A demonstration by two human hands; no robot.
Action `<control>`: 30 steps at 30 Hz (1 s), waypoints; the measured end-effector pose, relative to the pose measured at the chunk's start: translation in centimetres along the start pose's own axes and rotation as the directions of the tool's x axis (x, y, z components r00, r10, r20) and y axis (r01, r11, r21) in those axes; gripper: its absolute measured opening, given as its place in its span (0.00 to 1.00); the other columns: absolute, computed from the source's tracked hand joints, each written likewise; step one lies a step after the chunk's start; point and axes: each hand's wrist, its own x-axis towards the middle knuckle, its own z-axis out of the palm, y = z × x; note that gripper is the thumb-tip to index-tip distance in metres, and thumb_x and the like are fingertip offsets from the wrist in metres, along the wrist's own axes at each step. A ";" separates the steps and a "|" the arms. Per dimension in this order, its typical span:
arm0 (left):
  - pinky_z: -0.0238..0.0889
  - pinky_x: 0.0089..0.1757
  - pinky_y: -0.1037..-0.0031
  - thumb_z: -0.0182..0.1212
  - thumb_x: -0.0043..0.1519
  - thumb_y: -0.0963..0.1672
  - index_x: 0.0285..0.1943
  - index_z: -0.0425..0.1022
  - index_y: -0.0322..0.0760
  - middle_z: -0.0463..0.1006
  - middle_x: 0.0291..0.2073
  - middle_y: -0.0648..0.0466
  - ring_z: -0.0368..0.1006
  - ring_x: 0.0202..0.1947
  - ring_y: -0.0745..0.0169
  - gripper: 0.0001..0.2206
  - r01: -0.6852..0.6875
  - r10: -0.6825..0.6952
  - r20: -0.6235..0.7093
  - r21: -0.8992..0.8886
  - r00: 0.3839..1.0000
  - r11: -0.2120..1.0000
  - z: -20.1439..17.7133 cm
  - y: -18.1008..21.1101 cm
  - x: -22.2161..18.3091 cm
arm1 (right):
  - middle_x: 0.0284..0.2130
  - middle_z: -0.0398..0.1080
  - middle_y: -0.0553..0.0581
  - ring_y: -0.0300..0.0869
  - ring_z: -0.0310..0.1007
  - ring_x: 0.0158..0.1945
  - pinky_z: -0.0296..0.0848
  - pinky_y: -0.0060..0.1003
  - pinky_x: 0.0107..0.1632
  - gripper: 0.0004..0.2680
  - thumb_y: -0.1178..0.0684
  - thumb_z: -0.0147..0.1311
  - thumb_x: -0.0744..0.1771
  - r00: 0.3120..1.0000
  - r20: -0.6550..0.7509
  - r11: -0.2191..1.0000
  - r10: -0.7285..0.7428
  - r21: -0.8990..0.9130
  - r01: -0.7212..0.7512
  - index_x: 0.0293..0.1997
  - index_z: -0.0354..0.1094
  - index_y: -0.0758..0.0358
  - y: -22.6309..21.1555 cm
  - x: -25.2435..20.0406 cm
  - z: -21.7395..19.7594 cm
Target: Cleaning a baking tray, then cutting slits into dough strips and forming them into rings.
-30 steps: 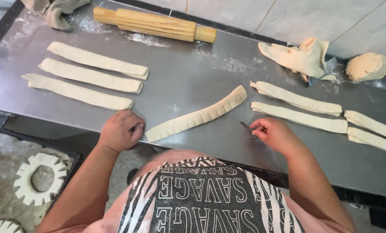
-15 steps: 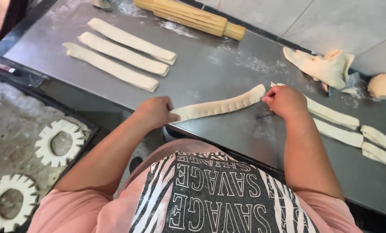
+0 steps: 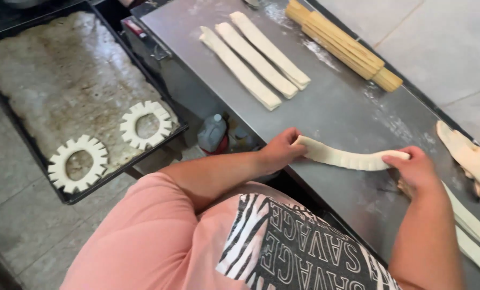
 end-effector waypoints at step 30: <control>0.82 0.33 0.70 0.60 0.68 0.42 0.60 0.68 0.47 0.84 0.42 0.49 0.84 0.37 0.58 0.12 -0.503 -0.034 -0.908 -0.262 0.417 0.824 -64.3 -11.3 -32.2 | 0.36 0.77 0.59 0.39 0.77 0.32 0.81 0.32 0.34 0.12 0.65 0.68 0.60 0.510 0.493 0.625 -0.705 0.772 0.117 0.42 0.68 0.63 -59.8 -21.4 50.3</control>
